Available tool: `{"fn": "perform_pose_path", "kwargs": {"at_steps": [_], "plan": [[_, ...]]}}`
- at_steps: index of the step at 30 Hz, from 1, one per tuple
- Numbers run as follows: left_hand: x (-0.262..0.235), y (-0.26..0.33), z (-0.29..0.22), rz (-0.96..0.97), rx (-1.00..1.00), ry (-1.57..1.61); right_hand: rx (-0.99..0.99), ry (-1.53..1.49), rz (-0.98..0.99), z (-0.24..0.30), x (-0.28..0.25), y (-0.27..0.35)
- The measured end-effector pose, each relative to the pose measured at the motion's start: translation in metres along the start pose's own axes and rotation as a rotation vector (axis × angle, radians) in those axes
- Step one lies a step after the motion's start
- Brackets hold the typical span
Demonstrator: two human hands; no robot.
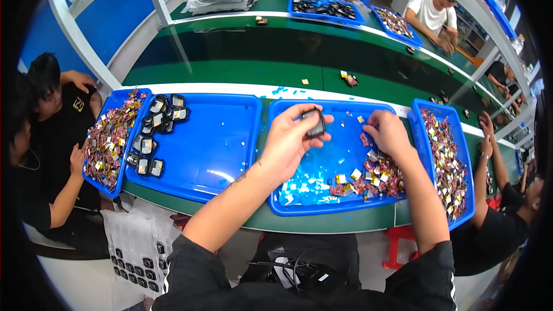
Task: Assembling small electronic components, specifically inserting small chips or parts into a larger casing.
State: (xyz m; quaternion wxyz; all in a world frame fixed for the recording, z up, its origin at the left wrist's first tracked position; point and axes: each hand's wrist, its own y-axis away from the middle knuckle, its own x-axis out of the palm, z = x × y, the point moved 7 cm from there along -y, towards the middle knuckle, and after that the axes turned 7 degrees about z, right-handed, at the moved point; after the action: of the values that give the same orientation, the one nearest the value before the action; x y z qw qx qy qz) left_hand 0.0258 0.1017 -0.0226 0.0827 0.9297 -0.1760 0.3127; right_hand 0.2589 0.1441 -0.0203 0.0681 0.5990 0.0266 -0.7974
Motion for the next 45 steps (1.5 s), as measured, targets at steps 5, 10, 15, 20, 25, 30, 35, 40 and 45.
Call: {"fn": "perform_pose_path", "kwargs": {"at_steps": [5, 10, 15, 20, 25, 30, 35, 40, 45], "plan": [[-0.007, 0.013, -0.005, -0.052, 0.096, -0.223, -0.162, -0.08, -0.064, 0.011, 0.015, 0.001], [0.036, 0.013, 0.005, 0.087, 0.491, -0.759, -0.292, -0.613, -0.391, -0.009, -0.026, 0.043], [0.035, 0.032, 0.011, 0.174, 0.561, -0.97, -0.158, -0.832, -0.142, 0.081, -0.041, 0.106], [0.049, 0.026, 0.024, 0.319, 0.331, -0.672, -0.13, -0.946, -0.152, 0.077, -0.031, 0.12], [0.047, 0.028, 0.031, 0.326, 0.277, -0.734, -0.158, -1.166, -0.049, 0.069, -0.008, 0.125], [0.067, 0.037, 0.021, 0.431, 0.404, -0.795, -0.05, -1.153, -0.175, 0.059, -0.009, 0.136], [0.067, 0.057, 0.004, 0.424, 0.778, -1.165, -0.067, -1.421, 0.076, 0.057, 0.013, 0.116], [0.068, 0.055, -0.015, 0.299, 0.786, -1.343, -0.076, -1.377, 0.252, 0.069, 0.023, 0.082], [0.032, 0.026, 0.015, 0.166, 0.249, -0.772, -0.237, -0.418, -0.208, 0.08, -0.006, 0.074]]}}
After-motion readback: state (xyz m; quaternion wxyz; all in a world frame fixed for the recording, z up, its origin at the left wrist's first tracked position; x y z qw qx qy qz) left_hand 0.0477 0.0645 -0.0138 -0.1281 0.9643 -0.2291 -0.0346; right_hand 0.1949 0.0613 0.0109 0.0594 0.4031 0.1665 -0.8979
